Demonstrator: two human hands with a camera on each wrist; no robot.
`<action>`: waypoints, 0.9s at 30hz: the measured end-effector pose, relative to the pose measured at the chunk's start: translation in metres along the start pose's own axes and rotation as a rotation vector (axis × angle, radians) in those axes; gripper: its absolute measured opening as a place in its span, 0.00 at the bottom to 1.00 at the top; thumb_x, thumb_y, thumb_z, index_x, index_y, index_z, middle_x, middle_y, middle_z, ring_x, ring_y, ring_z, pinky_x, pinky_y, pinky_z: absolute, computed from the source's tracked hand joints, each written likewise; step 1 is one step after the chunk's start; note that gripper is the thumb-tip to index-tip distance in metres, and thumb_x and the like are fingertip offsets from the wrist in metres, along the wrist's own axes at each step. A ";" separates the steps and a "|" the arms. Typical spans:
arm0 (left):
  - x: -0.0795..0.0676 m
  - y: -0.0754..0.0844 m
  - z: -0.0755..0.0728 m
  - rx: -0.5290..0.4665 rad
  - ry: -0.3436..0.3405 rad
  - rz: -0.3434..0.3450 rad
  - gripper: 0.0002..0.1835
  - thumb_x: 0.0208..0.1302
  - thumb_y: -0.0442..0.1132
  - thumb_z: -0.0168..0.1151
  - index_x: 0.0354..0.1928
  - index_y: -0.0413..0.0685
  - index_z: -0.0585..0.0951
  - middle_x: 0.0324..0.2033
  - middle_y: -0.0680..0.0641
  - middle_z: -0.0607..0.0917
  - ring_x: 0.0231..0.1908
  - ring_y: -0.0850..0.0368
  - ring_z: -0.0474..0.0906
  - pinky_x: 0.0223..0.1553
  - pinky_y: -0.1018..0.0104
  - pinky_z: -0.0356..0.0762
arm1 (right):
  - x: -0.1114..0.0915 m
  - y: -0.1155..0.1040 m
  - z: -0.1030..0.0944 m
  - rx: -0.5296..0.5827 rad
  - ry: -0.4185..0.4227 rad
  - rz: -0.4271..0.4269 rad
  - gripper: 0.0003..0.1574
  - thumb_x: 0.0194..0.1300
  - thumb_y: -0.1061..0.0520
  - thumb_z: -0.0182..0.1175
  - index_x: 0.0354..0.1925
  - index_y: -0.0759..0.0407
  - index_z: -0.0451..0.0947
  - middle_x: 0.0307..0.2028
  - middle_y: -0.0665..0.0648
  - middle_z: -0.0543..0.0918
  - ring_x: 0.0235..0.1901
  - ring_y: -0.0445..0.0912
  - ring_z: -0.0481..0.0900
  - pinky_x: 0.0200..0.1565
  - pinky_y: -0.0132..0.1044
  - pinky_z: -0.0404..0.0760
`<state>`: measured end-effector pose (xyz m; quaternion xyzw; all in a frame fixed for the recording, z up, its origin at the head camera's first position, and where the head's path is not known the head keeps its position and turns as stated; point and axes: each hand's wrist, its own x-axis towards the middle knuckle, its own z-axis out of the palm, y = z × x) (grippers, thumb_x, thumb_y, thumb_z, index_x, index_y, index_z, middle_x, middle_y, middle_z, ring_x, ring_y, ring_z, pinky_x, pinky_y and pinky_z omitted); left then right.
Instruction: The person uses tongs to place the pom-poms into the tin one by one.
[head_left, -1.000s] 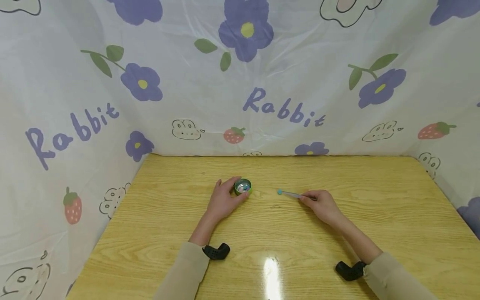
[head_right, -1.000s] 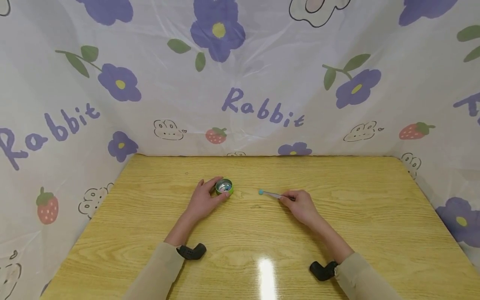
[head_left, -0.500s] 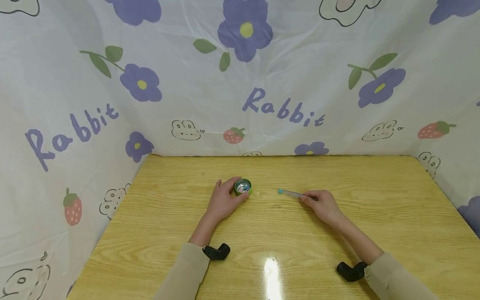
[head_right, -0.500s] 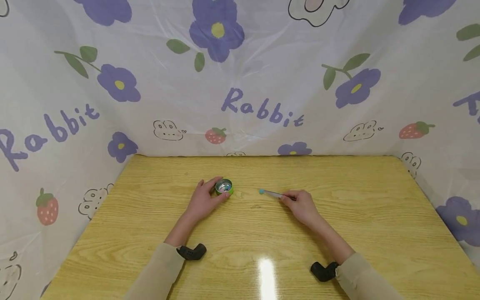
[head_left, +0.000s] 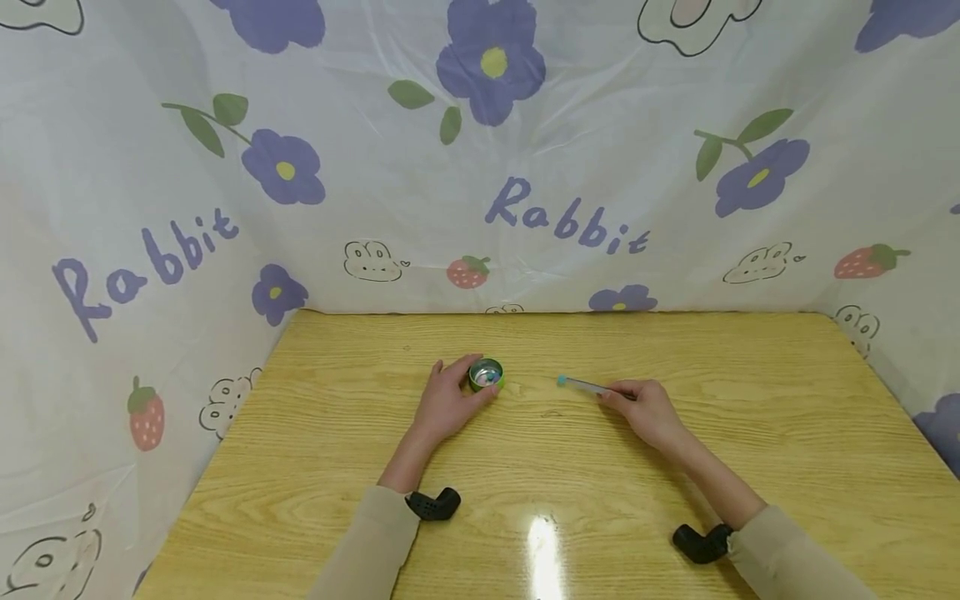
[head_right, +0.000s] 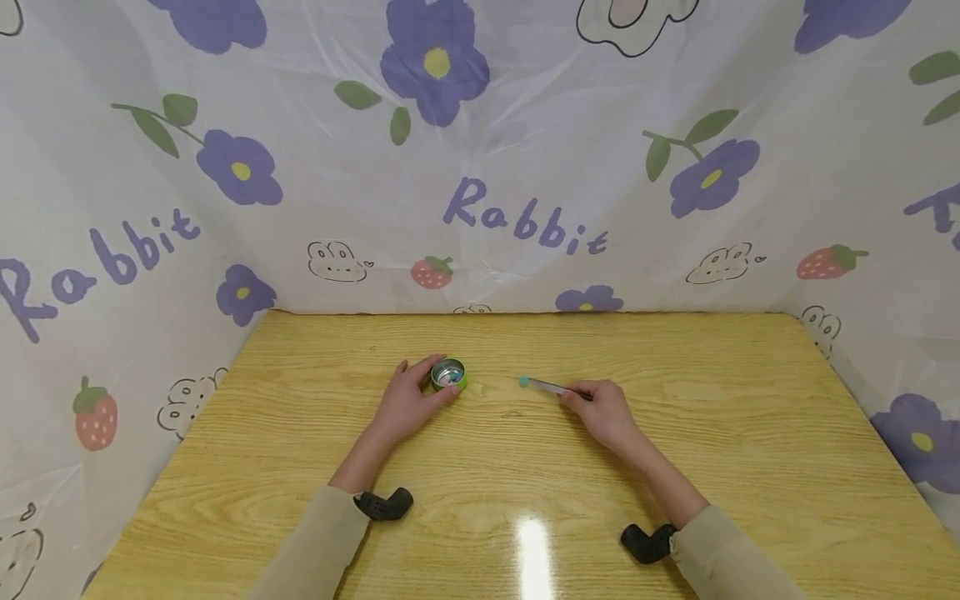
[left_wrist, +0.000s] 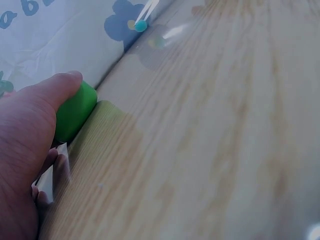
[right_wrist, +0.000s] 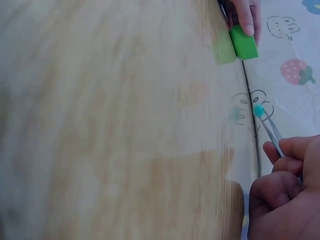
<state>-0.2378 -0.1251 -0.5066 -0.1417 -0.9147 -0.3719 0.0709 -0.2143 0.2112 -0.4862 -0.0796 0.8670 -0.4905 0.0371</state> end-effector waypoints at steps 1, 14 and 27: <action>0.000 0.000 0.000 0.001 0.000 0.000 0.34 0.67 0.52 0.71 0.70 0.45 0.75 0.61 0.42 0.83 0.62 0.44 0.78 0.77 0.43 0.45 | 0.000 0.000 0.001 -0.001 0.004 0.005 0.17 0.76 0.57 0.61 0.51 0.71 0.85 0.48 0.66 0.87 0.46 0.50 0.79 0.41 0.33 0.77; -0.001 -0.002 0.000 0.000 -0.001 0.017 0.34 0.67 0.53 0.70 0.70 0.44 0.75 0.61 0.43 0.82 0.62 0.45 0.78 0.77 0.42 0.44 | 0.004 -0.006 0.007 -0.023 0.038 -0.005 0.20 0.76 0.56 0.60 0.53 0.72 0.84 0.48 0.66 0.87 0.45 0.53 0.81 0.42 0.37 0.79; 0.002 -0.005 0.001 0.018 -0.005 0.033 0.34 0.68 0.54 0.70 0.70 0.44 0.75 0.61 0.44 0.82 0.63 0.46 0.77 0.77 0.43 0.44 | 0.013 -0.016 0.015 0.006 0.034 -0.014 0.19 0.76 0.57 0.60 0.54 0.73 0.83 0.40 0.64 0.86 0.26 0.45 0.67 0.25 0.32 0.65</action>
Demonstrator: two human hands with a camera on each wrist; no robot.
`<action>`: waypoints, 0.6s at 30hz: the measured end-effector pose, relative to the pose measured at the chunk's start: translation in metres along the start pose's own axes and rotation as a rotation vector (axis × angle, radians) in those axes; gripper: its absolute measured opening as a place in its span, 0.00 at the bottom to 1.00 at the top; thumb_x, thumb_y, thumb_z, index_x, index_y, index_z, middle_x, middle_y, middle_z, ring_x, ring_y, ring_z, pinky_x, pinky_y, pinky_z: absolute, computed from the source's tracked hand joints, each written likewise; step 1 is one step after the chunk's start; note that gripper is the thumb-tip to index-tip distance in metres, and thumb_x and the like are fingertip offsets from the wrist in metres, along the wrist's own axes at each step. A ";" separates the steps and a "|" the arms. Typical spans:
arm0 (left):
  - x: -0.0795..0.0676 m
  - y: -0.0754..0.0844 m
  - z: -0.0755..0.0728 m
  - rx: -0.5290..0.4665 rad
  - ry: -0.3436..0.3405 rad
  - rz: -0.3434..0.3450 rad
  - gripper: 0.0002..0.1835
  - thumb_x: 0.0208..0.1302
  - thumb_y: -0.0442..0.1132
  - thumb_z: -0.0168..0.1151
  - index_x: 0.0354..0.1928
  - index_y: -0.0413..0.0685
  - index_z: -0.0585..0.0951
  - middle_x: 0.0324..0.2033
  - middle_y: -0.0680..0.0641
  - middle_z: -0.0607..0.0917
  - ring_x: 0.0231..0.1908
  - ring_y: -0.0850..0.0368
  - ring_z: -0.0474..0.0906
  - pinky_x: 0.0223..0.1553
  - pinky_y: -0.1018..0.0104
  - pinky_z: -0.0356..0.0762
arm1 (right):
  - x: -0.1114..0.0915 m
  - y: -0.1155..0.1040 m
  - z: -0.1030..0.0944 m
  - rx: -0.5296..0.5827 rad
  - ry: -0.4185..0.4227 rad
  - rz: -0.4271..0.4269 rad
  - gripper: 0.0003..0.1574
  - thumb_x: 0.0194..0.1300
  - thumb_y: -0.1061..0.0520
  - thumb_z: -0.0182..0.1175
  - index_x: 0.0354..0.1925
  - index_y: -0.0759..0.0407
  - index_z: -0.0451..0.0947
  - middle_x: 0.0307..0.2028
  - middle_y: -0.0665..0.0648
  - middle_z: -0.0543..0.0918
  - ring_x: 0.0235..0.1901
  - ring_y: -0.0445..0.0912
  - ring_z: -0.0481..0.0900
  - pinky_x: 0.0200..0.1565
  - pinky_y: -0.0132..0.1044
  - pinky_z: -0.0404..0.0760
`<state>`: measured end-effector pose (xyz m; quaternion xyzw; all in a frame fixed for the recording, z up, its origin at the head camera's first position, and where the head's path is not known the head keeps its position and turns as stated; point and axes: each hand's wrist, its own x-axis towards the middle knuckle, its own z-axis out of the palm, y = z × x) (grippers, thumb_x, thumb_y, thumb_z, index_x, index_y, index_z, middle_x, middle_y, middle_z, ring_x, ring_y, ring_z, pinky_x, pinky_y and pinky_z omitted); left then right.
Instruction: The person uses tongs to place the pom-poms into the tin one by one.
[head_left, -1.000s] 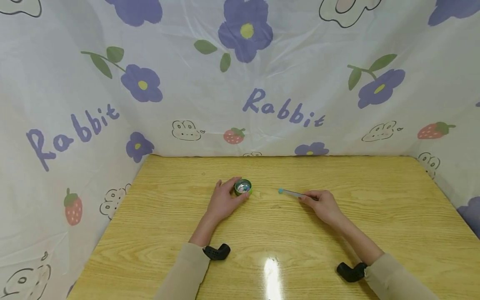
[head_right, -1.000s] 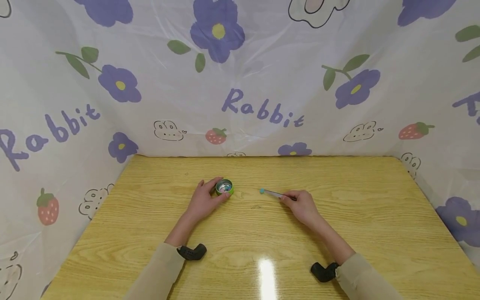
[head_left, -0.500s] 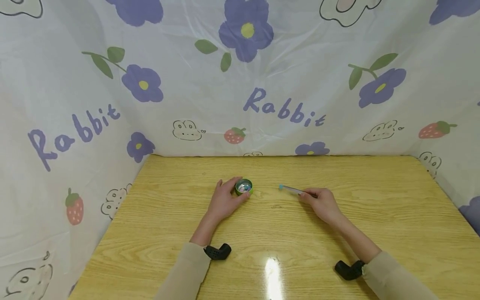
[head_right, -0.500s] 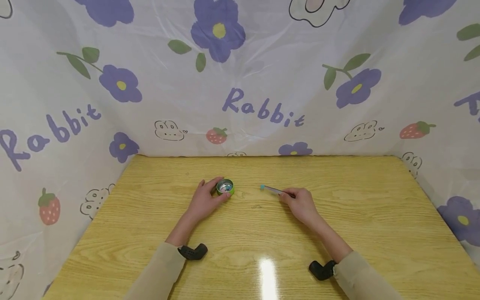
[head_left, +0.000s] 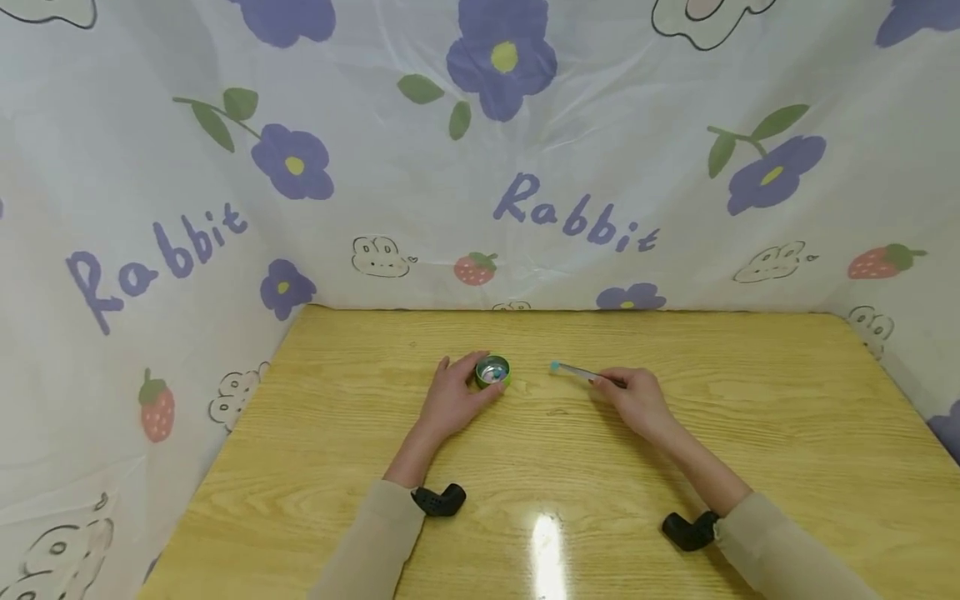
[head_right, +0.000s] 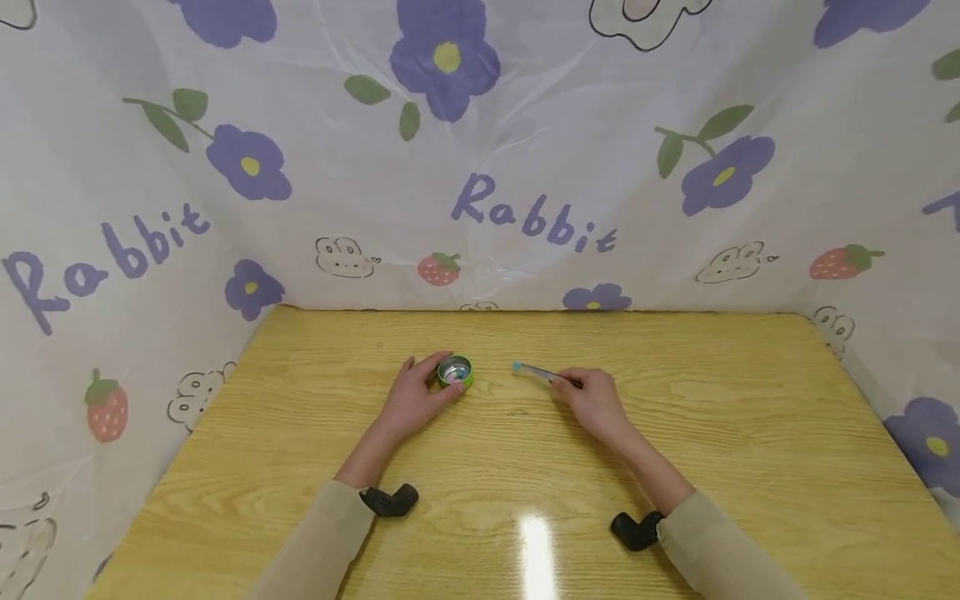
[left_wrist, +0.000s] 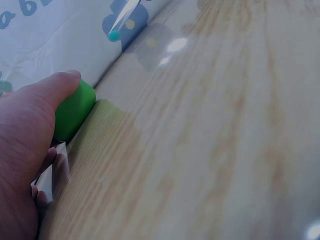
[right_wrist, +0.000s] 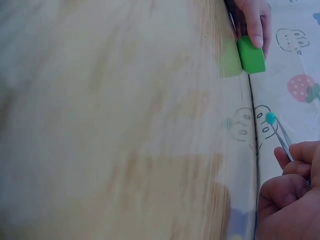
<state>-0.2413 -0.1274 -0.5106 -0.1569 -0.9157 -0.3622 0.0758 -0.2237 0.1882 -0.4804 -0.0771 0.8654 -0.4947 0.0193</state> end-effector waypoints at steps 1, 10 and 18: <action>0.001 0.001 0.000 -0.001 -0.002 0.001 0.34 0.68 0.54 0.70 0.70 0.44 0.75 0.61 0.44 0.82 0.63 0.46 0.77 0.77 0.44 0.43 | 0.001 0.000 0.000 0.004 0.002 0.004 0.19 0.76 0.57 0.60 0.54 0.72 0.84 0.40 0.64 0.86 0.26 0.45 0.67 0.26 0.32 0.65; 0.001 0.003 -0.002 0.005 -0.013 -0.007 0.34 0.68 0.53 0.69 0.71 0.44 0.75 0.62 0.44 0.82 0.64 0.47 0.77 0.77 0.44 0.43 | 0.009 -0.007 0.007 0.019 0.022 -0.010 0.17 0.75 0.59 0.61 0.52 0.71 0.85 0.45 0.66 0.87 0.30 0.45 0.70 0.27 0.32 0.65; -0.002 0.003 -0.003 -0.001 -0.005 -0.012 0.35 0.68 0.53 0.70 0.70 0.44 0.75 0.62 0.43 0.82 0.63 0.46 0.77 0.77 0.43 0.43 | 0.013 -0.017 0.021 0.082 0.005 -0.015 0.16 0.75 0.61 0.60 0.51 0.74 0.84 0.45 0.69 0.87 0.29 0.45 0.70 0.25 0.32 0.64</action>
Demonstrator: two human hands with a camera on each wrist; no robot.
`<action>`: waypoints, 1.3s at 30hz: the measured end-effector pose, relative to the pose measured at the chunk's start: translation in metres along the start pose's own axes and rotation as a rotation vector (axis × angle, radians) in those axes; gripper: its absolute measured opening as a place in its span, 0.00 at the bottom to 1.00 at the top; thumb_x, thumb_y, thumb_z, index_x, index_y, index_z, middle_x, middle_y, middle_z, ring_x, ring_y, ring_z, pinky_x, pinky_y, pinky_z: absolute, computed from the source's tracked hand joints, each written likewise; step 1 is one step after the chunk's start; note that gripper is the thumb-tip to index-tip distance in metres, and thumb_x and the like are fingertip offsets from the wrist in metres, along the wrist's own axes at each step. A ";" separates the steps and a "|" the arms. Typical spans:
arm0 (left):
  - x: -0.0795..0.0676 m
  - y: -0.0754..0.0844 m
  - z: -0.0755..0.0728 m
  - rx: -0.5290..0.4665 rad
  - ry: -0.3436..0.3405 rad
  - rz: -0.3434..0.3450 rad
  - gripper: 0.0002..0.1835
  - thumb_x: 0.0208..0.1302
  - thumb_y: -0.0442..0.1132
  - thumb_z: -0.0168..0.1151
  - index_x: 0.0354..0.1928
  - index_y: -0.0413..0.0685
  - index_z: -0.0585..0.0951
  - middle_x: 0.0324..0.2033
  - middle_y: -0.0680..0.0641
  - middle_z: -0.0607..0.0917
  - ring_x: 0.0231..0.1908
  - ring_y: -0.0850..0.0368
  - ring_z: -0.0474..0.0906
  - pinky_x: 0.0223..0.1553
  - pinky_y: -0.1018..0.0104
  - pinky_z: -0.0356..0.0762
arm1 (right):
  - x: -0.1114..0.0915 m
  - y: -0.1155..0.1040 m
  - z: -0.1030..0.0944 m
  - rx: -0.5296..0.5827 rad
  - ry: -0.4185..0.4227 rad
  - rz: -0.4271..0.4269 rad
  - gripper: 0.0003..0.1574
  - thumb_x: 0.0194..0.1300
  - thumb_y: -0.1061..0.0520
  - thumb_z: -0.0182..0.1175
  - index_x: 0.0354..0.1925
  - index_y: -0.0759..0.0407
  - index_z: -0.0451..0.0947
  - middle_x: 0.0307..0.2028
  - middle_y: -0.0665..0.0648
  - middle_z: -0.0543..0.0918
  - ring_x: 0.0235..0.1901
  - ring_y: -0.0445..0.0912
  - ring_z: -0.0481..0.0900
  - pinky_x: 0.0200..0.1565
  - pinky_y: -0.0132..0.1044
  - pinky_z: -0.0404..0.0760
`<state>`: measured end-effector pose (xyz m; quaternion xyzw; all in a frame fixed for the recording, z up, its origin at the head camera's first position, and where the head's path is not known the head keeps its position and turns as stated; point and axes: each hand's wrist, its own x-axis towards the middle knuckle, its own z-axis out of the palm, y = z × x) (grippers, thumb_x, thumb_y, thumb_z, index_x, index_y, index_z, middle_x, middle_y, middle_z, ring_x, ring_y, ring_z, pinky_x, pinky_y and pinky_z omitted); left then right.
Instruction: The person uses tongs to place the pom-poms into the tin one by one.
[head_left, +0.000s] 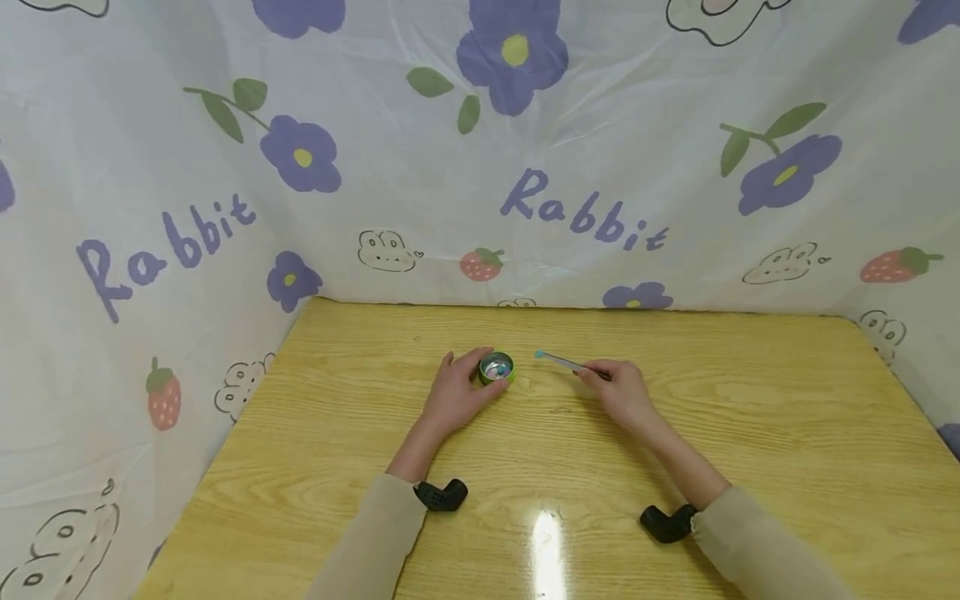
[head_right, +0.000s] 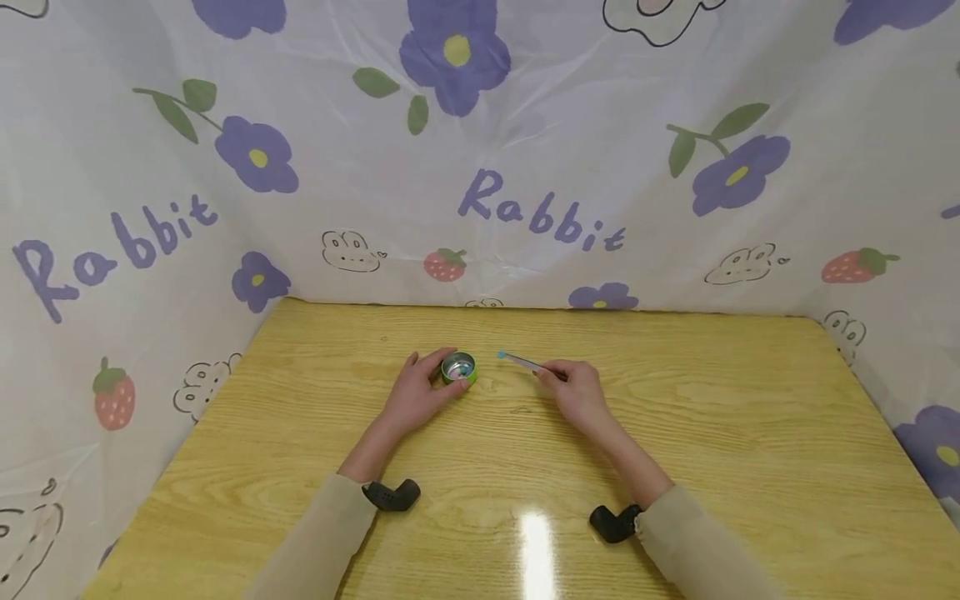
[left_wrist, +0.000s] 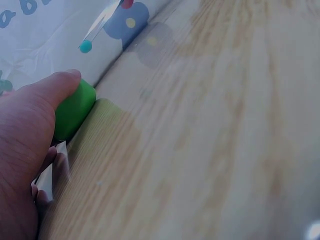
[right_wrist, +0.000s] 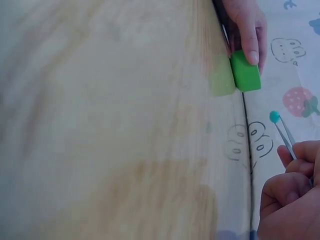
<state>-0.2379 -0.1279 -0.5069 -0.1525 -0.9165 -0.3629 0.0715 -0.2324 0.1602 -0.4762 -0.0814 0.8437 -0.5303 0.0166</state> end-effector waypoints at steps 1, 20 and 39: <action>0.000 0.000 0.000 -0.003 -0.003 -0.003 0.35 0.68 0.53 0.70 0.71 0.44 0.75 0.62 0.44 0.82 0.64 0.46 0.76 0.77 0.44 0.43 | 0.000 -0.001 0.001 0.002 -0.002 0.001 0.16 0.75 0.61 0.60 0.51 0.74 0.84 0.45 0.69 0.87 0.29 0.45 0.69 0.25 0.32 0.63; 0.003 0.002 0.002 -0.015 0.005 -0.012 0.34 0.68 0.54 0.69 0.70 0.45 0.75 0.61 0.44 0.82 0.63 0.47 0.77 0.78 0.46 0.42 | -0.007 -0.010 0.013 0.054 0.038 -0.084 0.12 0.74 0.63 0.61 0.48 0.72 0.86 0.36 0.69 0.85 0.23 0.43 0.66 0.23 0.30 0.64; 0.000 0.000 0.002 -0.017 0.000 -0.025 0.34 0.68 0.54 0.70 0.71 0.46 0.75 0.62 0.44 0.81 0.64 0.46 0.76 0.78 0.46 0.42 | -0.010 -0.013 0.026 0.045 0.017 -0.163 0.12 0.74 0.64 0.61 0.48 0.72 0.86 0.31 0.67 0.84 0.20 0.41 0.64 0.21 0.30 0.62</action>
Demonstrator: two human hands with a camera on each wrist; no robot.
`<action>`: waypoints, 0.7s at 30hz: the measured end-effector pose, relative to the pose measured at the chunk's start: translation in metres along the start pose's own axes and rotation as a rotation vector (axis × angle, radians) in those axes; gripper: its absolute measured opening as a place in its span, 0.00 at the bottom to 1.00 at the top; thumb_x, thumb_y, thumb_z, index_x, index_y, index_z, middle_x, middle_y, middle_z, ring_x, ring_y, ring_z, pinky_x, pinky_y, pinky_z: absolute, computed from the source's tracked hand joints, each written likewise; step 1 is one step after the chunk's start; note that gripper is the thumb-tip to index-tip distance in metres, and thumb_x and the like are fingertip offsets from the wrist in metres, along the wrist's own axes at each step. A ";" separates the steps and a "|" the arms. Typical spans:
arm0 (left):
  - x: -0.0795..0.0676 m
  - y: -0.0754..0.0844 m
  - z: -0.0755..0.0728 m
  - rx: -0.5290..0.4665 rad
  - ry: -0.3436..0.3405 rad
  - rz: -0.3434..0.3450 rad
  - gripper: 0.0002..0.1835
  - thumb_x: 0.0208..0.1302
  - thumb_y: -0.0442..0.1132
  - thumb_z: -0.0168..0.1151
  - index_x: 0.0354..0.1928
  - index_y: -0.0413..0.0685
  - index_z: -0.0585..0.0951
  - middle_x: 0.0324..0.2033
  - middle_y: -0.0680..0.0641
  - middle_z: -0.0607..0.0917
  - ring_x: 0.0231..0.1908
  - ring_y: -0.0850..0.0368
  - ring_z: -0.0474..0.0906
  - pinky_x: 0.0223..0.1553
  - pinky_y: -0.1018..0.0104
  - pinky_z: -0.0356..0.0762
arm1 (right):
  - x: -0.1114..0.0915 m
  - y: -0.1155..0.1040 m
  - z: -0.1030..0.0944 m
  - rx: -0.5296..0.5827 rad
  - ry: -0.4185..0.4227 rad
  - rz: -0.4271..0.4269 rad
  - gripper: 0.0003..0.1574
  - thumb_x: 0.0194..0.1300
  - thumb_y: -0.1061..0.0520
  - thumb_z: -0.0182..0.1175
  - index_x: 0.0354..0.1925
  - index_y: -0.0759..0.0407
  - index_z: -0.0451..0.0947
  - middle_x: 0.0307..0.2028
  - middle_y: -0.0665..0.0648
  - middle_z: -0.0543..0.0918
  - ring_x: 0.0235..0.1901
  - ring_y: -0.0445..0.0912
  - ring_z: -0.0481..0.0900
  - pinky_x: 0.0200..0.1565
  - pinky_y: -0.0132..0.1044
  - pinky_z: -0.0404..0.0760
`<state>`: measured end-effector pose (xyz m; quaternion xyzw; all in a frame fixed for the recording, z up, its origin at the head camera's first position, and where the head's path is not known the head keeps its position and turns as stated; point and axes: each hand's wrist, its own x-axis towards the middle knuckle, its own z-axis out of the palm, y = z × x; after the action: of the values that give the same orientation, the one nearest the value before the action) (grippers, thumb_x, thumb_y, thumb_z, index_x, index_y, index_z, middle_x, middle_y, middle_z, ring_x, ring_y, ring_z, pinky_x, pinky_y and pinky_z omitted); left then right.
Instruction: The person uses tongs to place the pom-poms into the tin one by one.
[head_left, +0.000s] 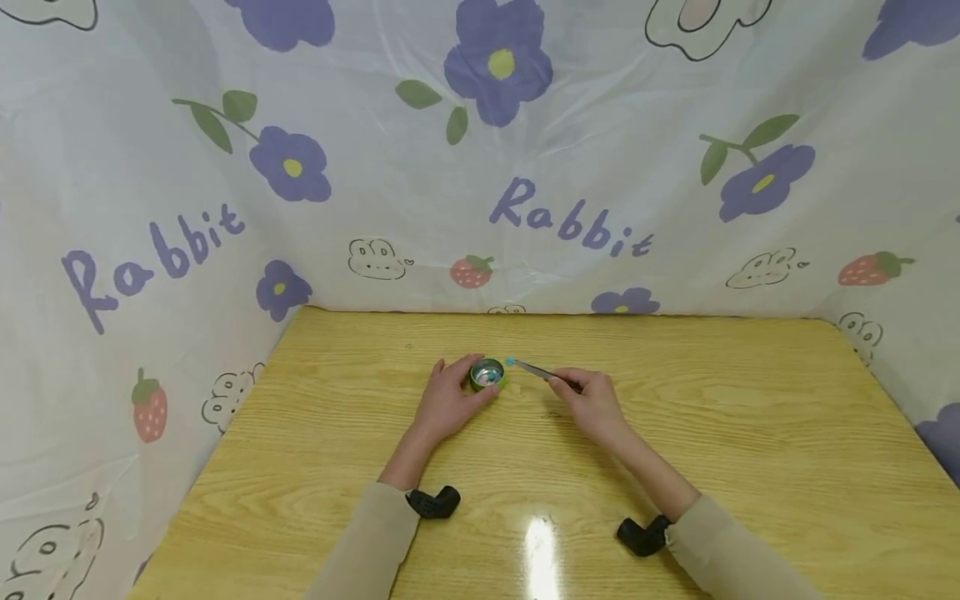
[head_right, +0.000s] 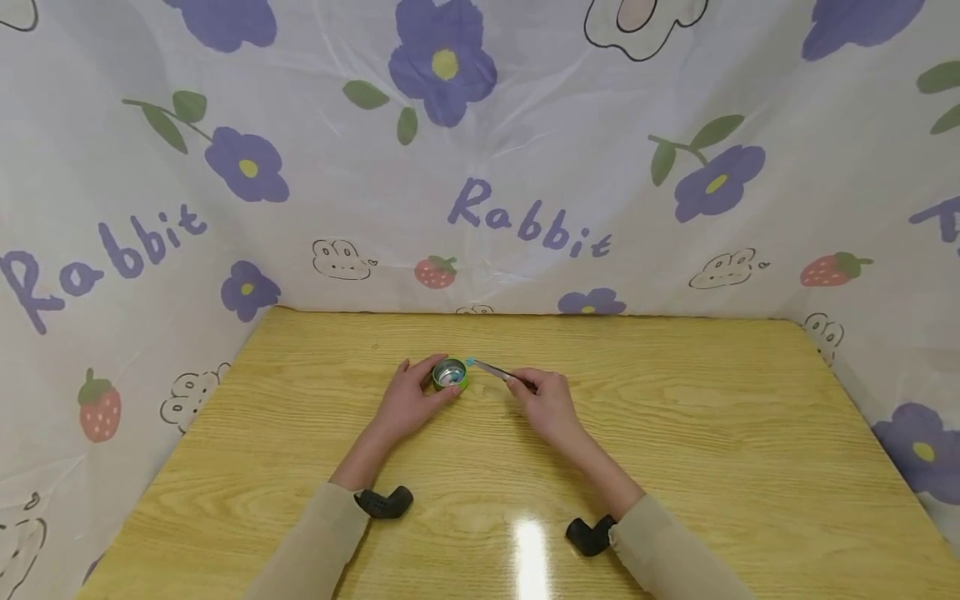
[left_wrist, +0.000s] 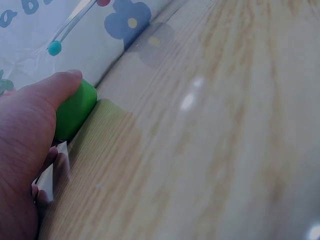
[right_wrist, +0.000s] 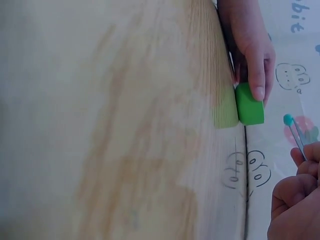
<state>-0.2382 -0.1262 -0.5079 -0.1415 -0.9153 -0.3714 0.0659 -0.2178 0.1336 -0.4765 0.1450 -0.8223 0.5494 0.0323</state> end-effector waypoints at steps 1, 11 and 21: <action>0.000 0.000 0.000 0.001 -0.003 -0.003 0.34 0.68 0.54 0.69 0.71 0.46 0.75 0.63 0.44 0.81 0.64 0.46 0.76 0.78 0.46 0.41 | 0.000 0.000 0.000 0.003 -0.001 -0.006 0.12 0.74 0.64 0.61 0.48 0.72 0.86 0.30 0.67 0.84 0.19 0.41 0.64 0.21 0.30 0.62; 0.000 0.002 0.000 0.007 0.002 0.019 0.34 0.68 0.53 0.70 0.70 0.45 0.75 0.62 0.44 0.82 0.63 0.46 0.77 0.77 0.44 0.43 | 0.000 0.001 0.004 -0.010 -0.014 -0.011 0.12 0.75 0.63 0.61 0.47 0.70 0.87 0.27 0.64 0.82 0.18 0.38 0.63 0.20 0.30 0.62; -0.001 0.001 -0.001 0.003 0.018 0.035 0.34 0.67 0.52 0.71 0.69 0.44 0.76 0.60 0.44 0.83 0.62 0.46 0.78 0.77 0.42 0.44 | 0.002 0.001 0.003 -0.012 -0.031 -0.022 0.13 0.76 0.62 0.60 0.49 0.71 0.86 0.30 0.65 0.85 0.17 0.38 0.63 0.21 0.31 0.63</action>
<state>-0.2371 -0.1259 -0.5069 -0.1539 -0.9125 -0.3703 0.0809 -0.2199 0.1308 -0.4779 0.1623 -0.8245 0.5415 0.0263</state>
